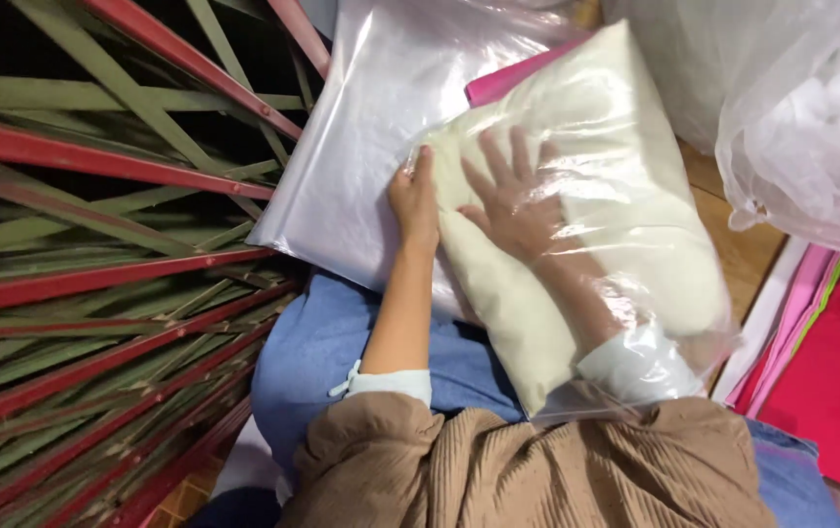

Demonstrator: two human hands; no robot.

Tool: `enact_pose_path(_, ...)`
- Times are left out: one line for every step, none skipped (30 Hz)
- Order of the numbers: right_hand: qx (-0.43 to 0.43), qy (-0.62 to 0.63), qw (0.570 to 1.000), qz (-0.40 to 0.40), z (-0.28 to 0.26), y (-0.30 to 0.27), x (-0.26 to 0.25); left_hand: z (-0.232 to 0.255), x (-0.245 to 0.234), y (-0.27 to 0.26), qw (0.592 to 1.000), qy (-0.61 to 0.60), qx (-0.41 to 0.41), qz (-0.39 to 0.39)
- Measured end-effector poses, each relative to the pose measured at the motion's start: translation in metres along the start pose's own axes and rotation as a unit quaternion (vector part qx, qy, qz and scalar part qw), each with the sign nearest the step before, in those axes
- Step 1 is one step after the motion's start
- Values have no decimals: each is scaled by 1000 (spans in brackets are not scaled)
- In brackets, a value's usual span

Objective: Cleaning a pillow with a lint roller and inserting it into a plastic bag for packaging

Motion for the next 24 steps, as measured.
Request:
enact_pose_path(-1, 12, 995, -96, 0, -6, 12, 0, -5, -2, 1000, -23, -14, 16)
enact_pose_path(-5, 19, 983, -183, 7, -6, 21, 6, -3, 2, 998, -50, -19, 30)
enact_pose_path(-3, 12, 985, -173, 27, -4, 34, 7, 3, 15, 998, -54, -9, 23)
enact_pose_path(43, -413, 904, -99, 51, -12, 24, -6, 0, 19, 998, -58, -29, 21)
enact_pose_path(78, -758, 648, -6, 50, -23, 16, -20, -3, 23, 997, -62, -49, 19)
enact_pose_path(79, -758, 648, -10, 64, -19, 13, -9, -1, 16, 997, -59, -51, 17)
enact_pose_path(152, -447, 878, -81, 104, -21, 22, -2, 2, 10, 996, -50, -77, 10)
enact_pose_path(201, -64, 968, -137, 123, -25, 47, 6, 1, 3, 994, -39, -105, 6)
enact_pose_path(203, -61, 967, -140, 119, -25, 40, 0, -5, -2, 994, -35, -108, 6)
enact_pose_path(198, -25, 972, -123, 121, -18, 30, 2, -2, 0, 994, -55, -94, -3)
enact_pose_path(193, 11, 976, -105, 123, -10, 19, 4, 1, 2, 994, -76, -81, -12)
enact_pose_path(196, 10, 975, -106, 115, -8, 7, 3, 2, 2, 994, -75, -84, -16)
enact_pose_path(160, -7, 987, -9, 101, 0, -21, 3, 1, 1, 993, -84, -86, -11)
enact_pose_path(121, -23, 988, 90, 87, 5, -50, 4, 1, 3, 992, -92, -85, -6)
enact_pose_path(125, -25, 988, 91, 108, -1, -25, -1, 6, 5, 992, -90, -85, -10)
enact_pose_path(121, -31, 990, 59, 122, -4, 8, -2, 4, 7, 995, -84, -59, -6)
enact_pose_path(116, -38, 992, 26, 135, -8, 41, -1, 2, 8, 996, -79, -34, -2)
enact_pose_path(120, -39, 991, 31, 129, -2, 14, 1, 2, 8, 997, -76, -30, -7)
enact_pose_path(141, 12, 990, -26, 126, 3, 0, 5, 1, 7, 998, -57, -23, -2)
enact_pose_path(160, 62, 981, -89, 119, 2, -13, 3, -1, 4, 999, -39, -22, 5)
enact_pose_path(165, 60, 981, -89, 108, -14, -22, -7, -3, 3, 999, -38, -24, 0)
enact_pose_path(139, 10, 987, -86, 97, -25, -35, 10, -13, 0, 987, 69, 112, 87)
enact_pose_path(113, -41, 989, -83, 85, -36, -46, 26, -15, -11, 939, 170, 247, 169)
enact_pose_path(114, -42, 989, -85, 78, -47, -52, 37, -7, -23, 940, 169, 246, 168)
Point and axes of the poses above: each hand's wrist, its own y-axis towards the middle knuckle, its own x-axis out of the palm, z = x × y, the point moved 9 cm from there along y, towards the middle knuckle, and after that the axes turned 7 degrees about -x, right-handed, at the moved point
